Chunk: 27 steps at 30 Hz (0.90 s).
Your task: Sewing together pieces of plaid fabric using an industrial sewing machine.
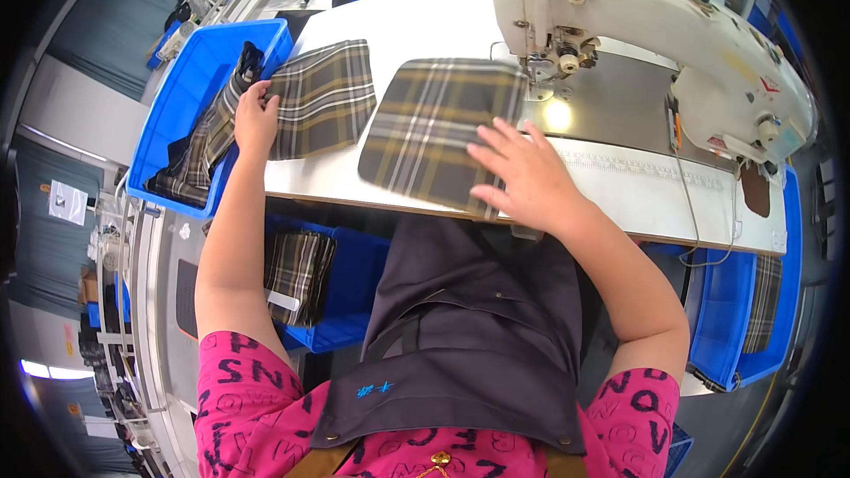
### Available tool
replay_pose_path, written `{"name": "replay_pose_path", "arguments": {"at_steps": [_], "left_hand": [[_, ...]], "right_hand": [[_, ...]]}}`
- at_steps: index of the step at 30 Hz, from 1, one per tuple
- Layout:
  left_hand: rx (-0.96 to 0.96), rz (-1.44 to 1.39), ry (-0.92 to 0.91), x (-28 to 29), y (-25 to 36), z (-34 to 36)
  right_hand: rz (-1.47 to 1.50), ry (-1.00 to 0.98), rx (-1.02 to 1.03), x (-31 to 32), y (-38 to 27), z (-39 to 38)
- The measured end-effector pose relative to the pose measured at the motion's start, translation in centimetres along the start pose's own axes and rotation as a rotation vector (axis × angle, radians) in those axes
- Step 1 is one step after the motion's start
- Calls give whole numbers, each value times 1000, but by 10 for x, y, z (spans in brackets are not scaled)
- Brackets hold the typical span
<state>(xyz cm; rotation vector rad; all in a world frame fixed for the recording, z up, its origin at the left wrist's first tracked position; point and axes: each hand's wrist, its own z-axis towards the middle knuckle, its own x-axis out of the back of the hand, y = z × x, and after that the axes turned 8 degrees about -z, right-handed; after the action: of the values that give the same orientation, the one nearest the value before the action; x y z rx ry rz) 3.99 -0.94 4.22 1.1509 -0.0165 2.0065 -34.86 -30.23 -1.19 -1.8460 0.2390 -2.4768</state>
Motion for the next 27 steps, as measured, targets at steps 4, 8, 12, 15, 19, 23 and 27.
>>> {"name": "replay_pose_path", "arguments": {"at_steps": [4, 8, 12, 15, 19, 23, 27], "left_hand": [[-156, -3, -17, 3, 24, -18], [-365, -66, -36, 8, 43, -37], [-341, 19, 39, 31, 20, -28], [-209, 126, 310, 43, -14, -13], [-90, 201, 331, 43, -46, -1], [182, -182, 248, 45, -69, 14], [110, -317, 485, 83, -109, 49]], "right_hand": [[131, -57, 280, 6, -10, 5], [165, 5, 74, 2, 6, 1], [177, 29, 54, 4, -1, 2], [154, 37, 59, 4, -5, 4], [137, 40, 52, 3, -5, 5], [131, 44, 44, 4, -5, 6], [141, 60, 72, 2, -7, 10]]}}
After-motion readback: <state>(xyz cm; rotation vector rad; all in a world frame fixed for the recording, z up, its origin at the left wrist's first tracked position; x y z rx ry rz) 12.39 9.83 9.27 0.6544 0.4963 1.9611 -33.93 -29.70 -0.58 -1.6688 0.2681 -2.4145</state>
